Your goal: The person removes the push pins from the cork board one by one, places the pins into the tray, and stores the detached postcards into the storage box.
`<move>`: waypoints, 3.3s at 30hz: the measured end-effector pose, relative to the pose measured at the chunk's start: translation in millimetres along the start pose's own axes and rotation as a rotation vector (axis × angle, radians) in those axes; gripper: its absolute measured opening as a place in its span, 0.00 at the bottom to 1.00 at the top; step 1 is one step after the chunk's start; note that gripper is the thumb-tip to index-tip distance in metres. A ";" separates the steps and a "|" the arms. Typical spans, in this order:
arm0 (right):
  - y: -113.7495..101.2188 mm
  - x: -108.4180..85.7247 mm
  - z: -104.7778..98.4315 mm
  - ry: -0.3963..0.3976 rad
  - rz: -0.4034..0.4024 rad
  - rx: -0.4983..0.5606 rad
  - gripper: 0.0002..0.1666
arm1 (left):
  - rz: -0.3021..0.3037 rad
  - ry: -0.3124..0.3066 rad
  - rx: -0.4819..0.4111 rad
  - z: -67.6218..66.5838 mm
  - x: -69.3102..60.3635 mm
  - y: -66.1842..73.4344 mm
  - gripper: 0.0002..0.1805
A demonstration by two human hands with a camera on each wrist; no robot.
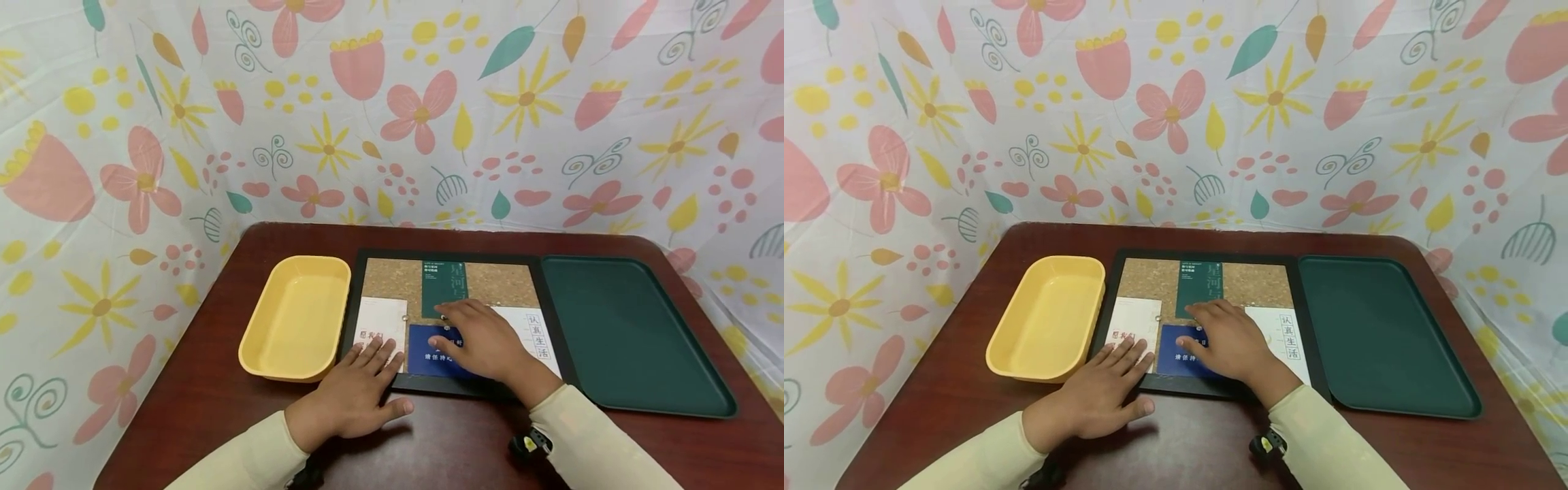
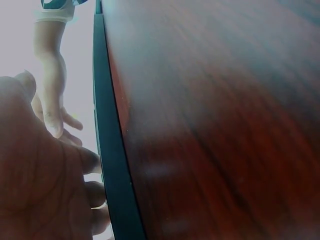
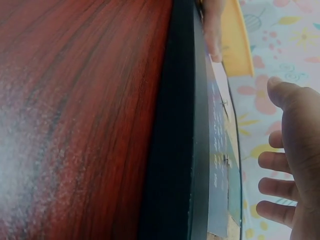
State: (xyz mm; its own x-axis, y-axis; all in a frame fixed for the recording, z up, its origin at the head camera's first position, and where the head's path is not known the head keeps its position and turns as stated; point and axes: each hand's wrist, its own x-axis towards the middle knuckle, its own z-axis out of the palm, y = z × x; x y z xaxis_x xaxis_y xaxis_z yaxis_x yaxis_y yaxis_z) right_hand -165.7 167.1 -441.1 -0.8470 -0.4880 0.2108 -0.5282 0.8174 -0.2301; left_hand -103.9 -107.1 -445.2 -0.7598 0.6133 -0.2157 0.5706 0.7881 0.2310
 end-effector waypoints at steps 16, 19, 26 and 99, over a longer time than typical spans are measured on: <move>-2.8 7.7 10.8 0.008 0.000 0.006 0.40 | 0.007 0.012 0.025 0.8 -0.3 -0.6 0.45; -4.8 10.1 12.1 0.005 -0.006 0.007 0.39 | 0.006 0.009 0.019 0.3 -0.5 -0.4 0.45; -8.9 15.2 13.8 -0.008 0.000 0.007 0.38 | 0.006 0.005 0.014 1.2 -1.4 -0.7 0.46; -17.6 45.3 32.7 0.003 -0.031 -0.015 0.14 | 0.023 0.022 0.044 3.9 1.5 -1.9 0.47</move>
State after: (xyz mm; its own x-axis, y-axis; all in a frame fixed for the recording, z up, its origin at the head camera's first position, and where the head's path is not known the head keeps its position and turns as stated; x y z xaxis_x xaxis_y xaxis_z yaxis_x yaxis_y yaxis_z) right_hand -196.8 120.6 -458.6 -0.8301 -0.5123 0.2202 -0.5531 0.8065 -0.2090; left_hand -105.0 -107.5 -449.7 -0.7527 0.6305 -0.1895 0.6009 0.7755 0.1935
